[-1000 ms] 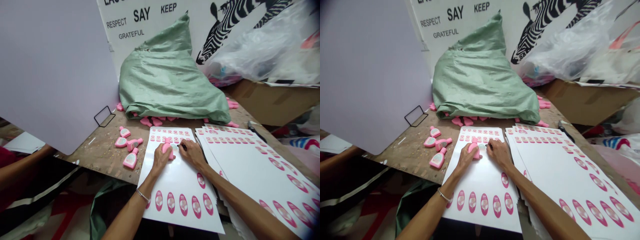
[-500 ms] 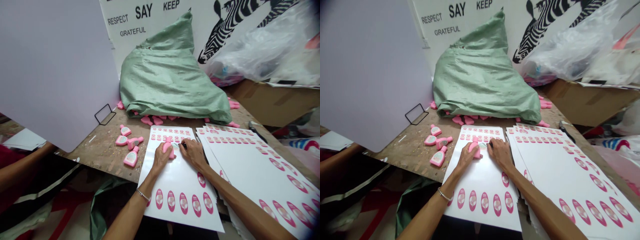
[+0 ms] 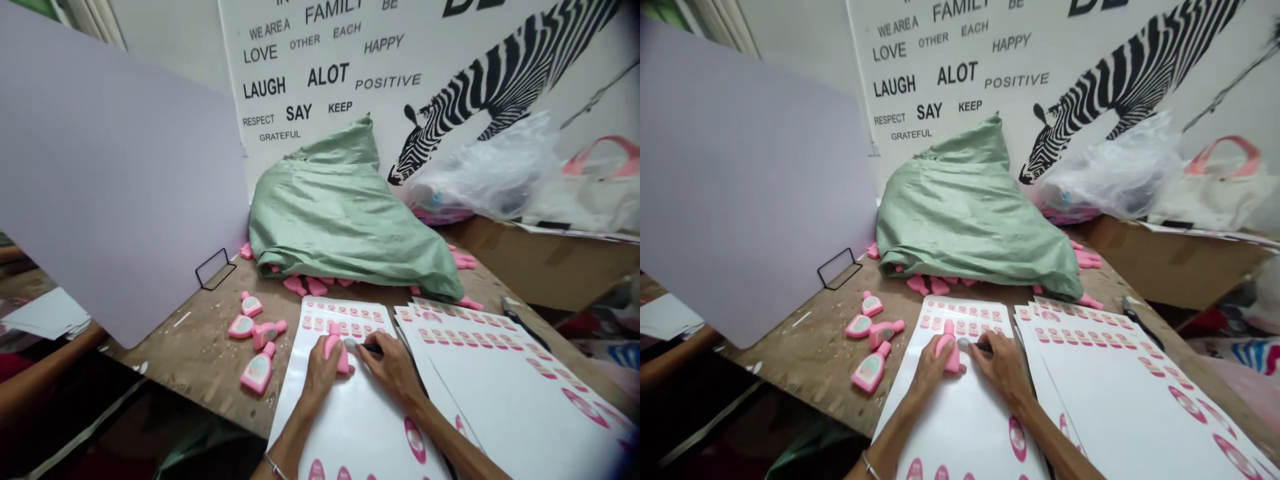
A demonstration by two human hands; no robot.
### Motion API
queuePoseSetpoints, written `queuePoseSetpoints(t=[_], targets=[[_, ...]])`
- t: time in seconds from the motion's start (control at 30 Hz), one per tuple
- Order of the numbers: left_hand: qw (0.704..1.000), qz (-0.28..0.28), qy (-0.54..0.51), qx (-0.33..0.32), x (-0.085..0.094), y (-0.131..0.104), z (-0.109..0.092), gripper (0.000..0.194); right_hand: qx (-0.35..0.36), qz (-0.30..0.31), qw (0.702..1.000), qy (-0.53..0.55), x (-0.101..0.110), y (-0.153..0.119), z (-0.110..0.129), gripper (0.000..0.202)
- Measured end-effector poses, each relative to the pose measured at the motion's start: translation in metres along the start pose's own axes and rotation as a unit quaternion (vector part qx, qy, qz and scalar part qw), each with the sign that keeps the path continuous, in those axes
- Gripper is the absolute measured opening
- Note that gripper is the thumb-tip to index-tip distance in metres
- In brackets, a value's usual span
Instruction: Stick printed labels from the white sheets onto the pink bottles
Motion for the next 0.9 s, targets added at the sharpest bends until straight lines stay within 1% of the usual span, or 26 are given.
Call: queuePoseSetpoints(t=[0.03,0.1,0.2,0.27,0.37,0.43,0.5,0.6,0.73,0.9], targets=[[1.0,-0.001,-0.009,0.001,0.0,0.0,0.0,0.05,-0.016,-0.007,1.0,0.023,0.001,0.001,-0.002,0.025],[1.0,-0.004,-0.019,0.005,0.001,0.0,-0.001,0.051,-0.071,-0.021,0.993,0.088,0.006,0.002,-0.007,0.026],[0.999,-0.009,-0.036,0.02,0.003,-0.002,-0.002,0.055,-0.156,-0.035,0.971,0.178,0.018,0.002,-0.01,0.03],[0.998,-0.011,-0.05,0.024,0.004,-0.006,-0.004,0.056,-0.177,-0.024,0.964,0.195,0.027,0.0,-0.004,0.032],[0.993,-0.013,-0.113,0.03,0.004,-0.018,-0.01,0.056,-0.179,0.011,0.963,0.204,0.037,-0.008,0.014,0.039],[0.985,-0.003,-0.169,0.045,0.001,-0.03,-0.015,0.056,-0.177,0.021,0.959,0.22,0.042,-0.015,0.028,0.042],[0.977,0.014,-0.202,0.067,-0.004,-0.041,-0.021,0.054,-0.17,0.025,0.956,0.237,0.047,-0.022,0.04,0.04],[0.97,0.031,-0.219,0.096,-0.01,-0.053,-0.027,0.049,-0.152,0.04,0.957,0.244,0.052,-0.029,0.054,0.033],[0.964,0.035,-0.232,0.122,-0.011,-0.06,-0.029,0.045,-0.135,0.052,0.959,0.245,0.055,-0.033,0.063,0.027],[0.965,0.039,-0.229,0.121,-0.009,-0.063,-0.031,0.046,-0.121,0.051,0.961,0.242,0.057,-0.035,0.069,0.026]])
Point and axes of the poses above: each hand's wrist, its own y-axis towards the middle knuckle, its own x-axis out of the back of the hand, z = x × y, the point moved 5 cm from there along y, towards the middle knuckle
